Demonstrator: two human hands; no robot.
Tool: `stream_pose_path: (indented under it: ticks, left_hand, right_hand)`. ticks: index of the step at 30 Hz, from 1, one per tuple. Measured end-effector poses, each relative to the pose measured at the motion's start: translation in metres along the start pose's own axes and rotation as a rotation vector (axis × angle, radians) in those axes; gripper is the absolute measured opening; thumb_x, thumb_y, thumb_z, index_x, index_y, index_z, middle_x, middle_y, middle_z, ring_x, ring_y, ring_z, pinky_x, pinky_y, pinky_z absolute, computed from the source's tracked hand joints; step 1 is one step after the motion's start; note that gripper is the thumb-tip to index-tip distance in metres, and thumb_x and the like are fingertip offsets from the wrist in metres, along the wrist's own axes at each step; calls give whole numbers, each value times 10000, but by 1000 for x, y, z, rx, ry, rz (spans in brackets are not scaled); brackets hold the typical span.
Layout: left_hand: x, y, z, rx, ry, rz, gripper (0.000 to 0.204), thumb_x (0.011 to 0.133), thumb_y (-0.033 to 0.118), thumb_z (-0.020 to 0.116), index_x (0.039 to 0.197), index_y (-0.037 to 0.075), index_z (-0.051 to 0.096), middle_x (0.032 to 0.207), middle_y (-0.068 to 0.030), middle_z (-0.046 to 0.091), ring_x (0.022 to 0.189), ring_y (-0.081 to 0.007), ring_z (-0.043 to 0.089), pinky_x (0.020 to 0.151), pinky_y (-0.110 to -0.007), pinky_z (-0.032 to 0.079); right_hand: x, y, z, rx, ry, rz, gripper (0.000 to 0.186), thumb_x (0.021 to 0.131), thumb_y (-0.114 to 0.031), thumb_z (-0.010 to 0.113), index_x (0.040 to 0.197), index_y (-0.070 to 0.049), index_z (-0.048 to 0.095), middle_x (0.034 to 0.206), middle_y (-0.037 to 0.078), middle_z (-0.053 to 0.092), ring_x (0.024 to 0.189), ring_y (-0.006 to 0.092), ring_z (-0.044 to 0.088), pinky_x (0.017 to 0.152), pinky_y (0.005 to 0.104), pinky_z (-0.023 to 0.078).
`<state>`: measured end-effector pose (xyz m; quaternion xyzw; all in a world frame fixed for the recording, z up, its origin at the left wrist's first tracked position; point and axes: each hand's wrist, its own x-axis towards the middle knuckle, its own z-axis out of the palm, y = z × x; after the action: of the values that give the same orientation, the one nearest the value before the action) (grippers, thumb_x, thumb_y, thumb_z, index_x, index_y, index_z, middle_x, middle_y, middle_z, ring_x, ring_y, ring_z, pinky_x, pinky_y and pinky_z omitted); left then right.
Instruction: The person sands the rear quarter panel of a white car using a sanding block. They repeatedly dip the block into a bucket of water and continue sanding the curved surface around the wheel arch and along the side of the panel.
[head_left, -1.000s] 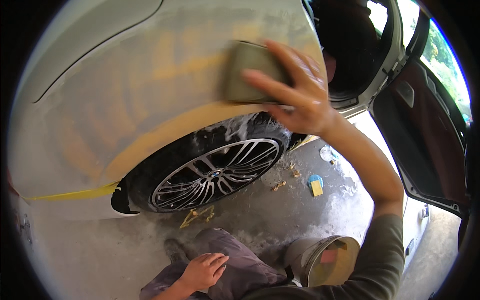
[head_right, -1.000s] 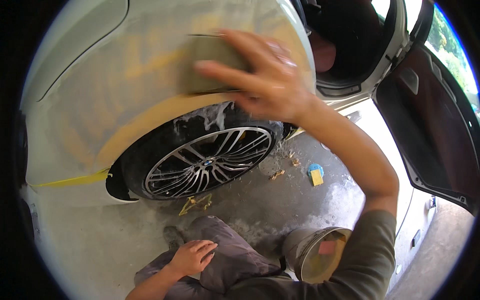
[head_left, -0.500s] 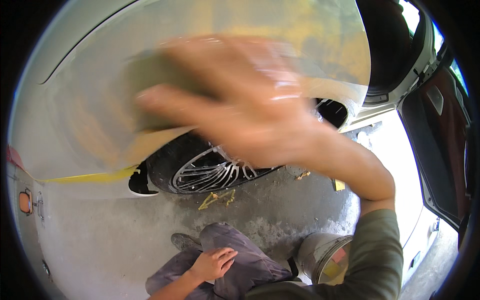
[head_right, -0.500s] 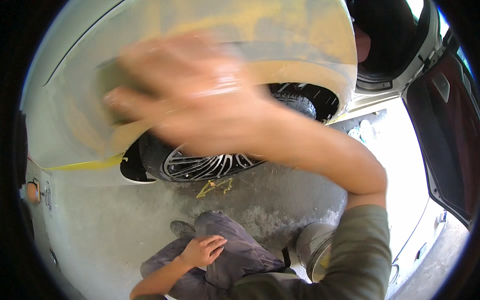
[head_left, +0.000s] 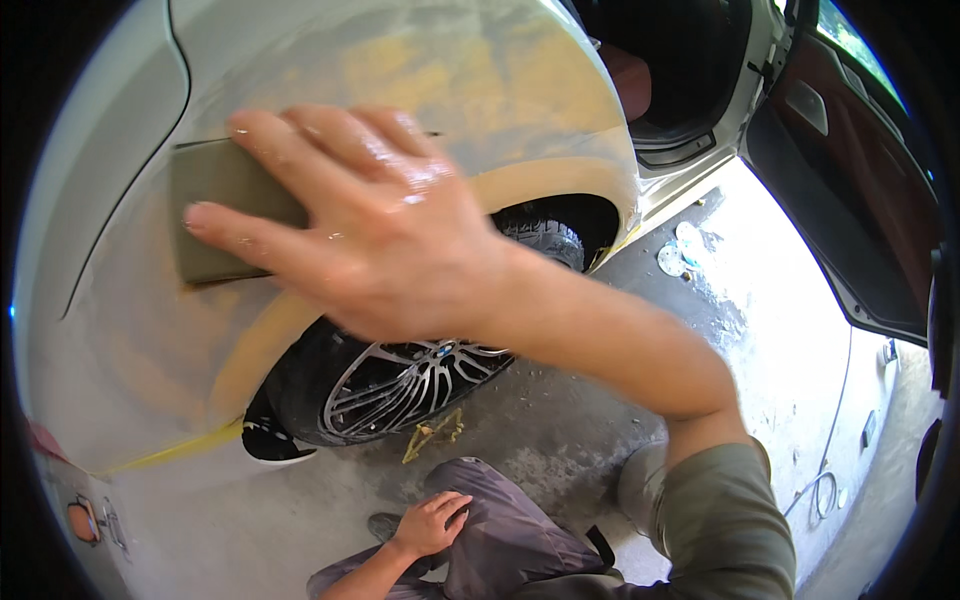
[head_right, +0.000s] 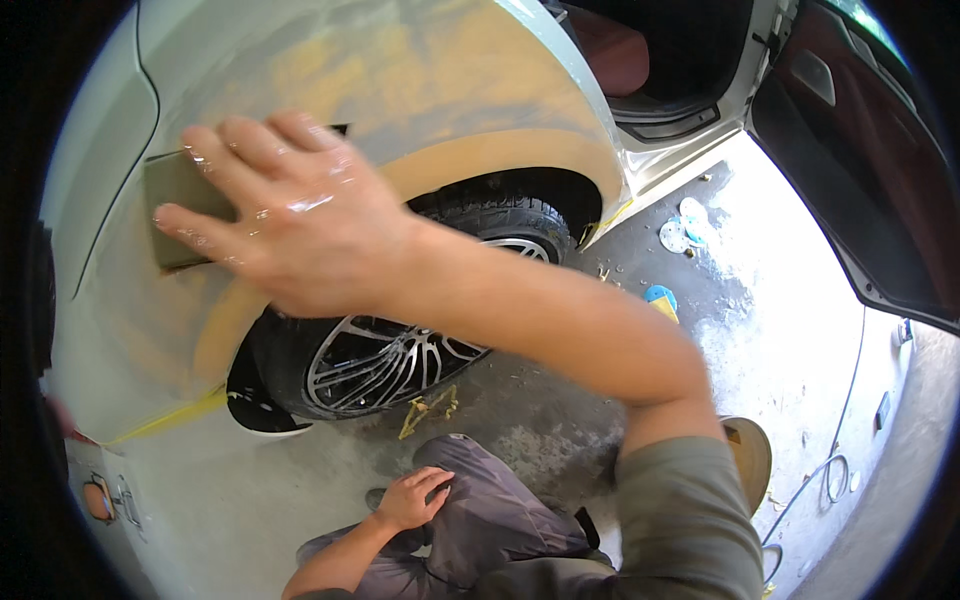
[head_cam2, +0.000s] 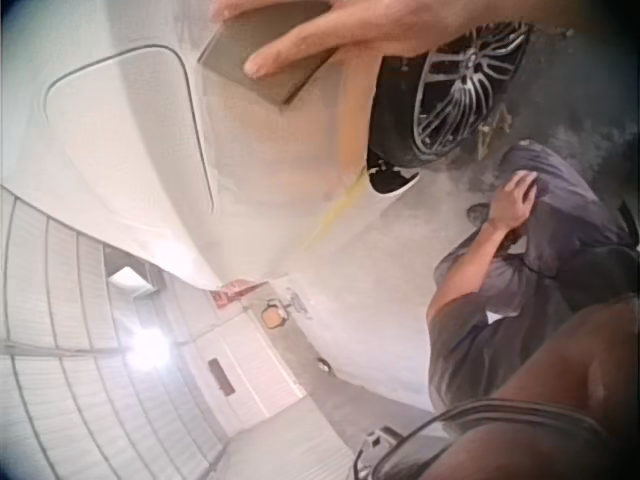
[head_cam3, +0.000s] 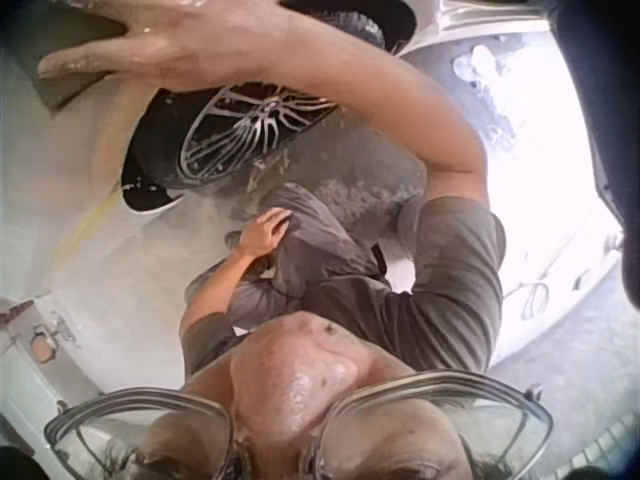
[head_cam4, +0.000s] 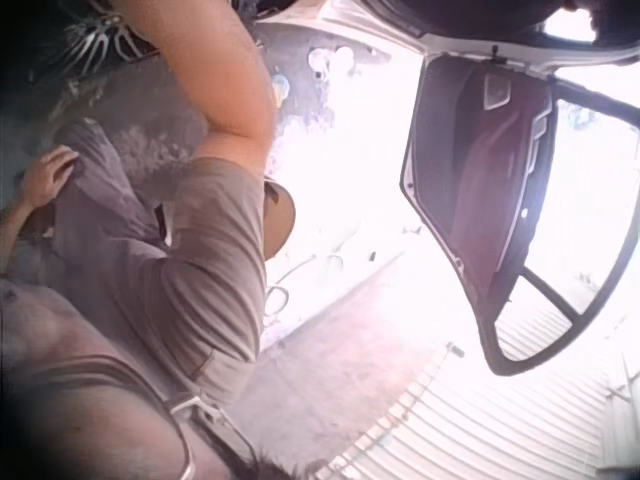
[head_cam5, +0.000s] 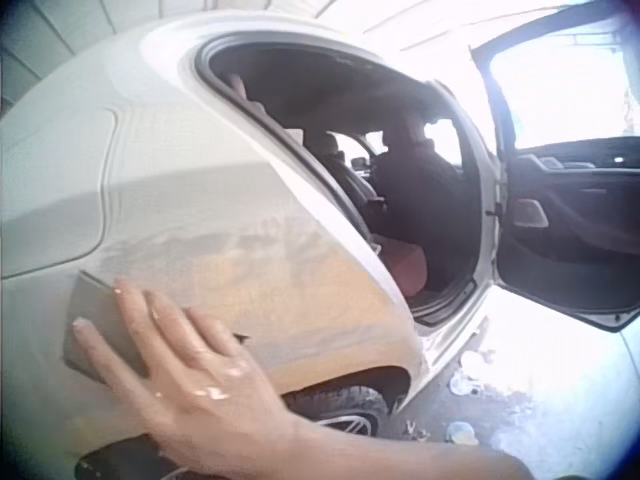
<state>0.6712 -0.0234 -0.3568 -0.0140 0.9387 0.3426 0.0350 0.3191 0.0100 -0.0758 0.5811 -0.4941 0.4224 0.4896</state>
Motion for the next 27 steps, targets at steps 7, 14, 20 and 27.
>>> stream_pose_path:
  ticks: [7, 14, 20, 27]
  left_hand:
    - [-6, 9, -6, -2, 63, 93, 302, 961, 204, 733, 1257, 146, 730, 1205, -33, 729, 1013, -267, 745, 822, -391, 621]
    - [2, 3, -3, 70, 65, 29, 318, 959, 209, 738, 1271, 145, 728, 1194, -35, 737, 971, -288, 757, 781, -399, 629]
    - [-3, 10, 3, 40, 55, 106, 337, 986, 255, 705, 1309, 157, 715, 1213, -45, 735, 974, -284, 754, 774, -406, 627]
    - [-1, 2, -1, 111, 85, 32, 352, 983, 247, 706, 1326, 171, 702, 1193, -40, 726, 1005, -272, 745, 792, -405, 627]
  right_hand:
    - [-27, 29, -44, -246, 25, 237, 592, 758, -148, 820, 1334, -220, 707, 1357, 223, 645, 1200, 402, 657, 1000, 488, 545]
    - [-15, 27, -45, -36, -174, 60, 566, 770, -49, 738, 1324, -168, 745, 1441, 231, 628, 1263, 425, 640, 1016, 498, 544]
    - [-8, 2, -19, -158, -4, 147, 571, 756, -119, 753, 1320, -212, 748, 1410, 222, 628, 1181, 370, 669, 992, 482, 540]
    - [-40, 40, -56, -163, -99, 175, 585, 760, -86, 758, 1334, -196, 733, 1382, 196, 662, 1192, 377, 675, 971, 500, 555]
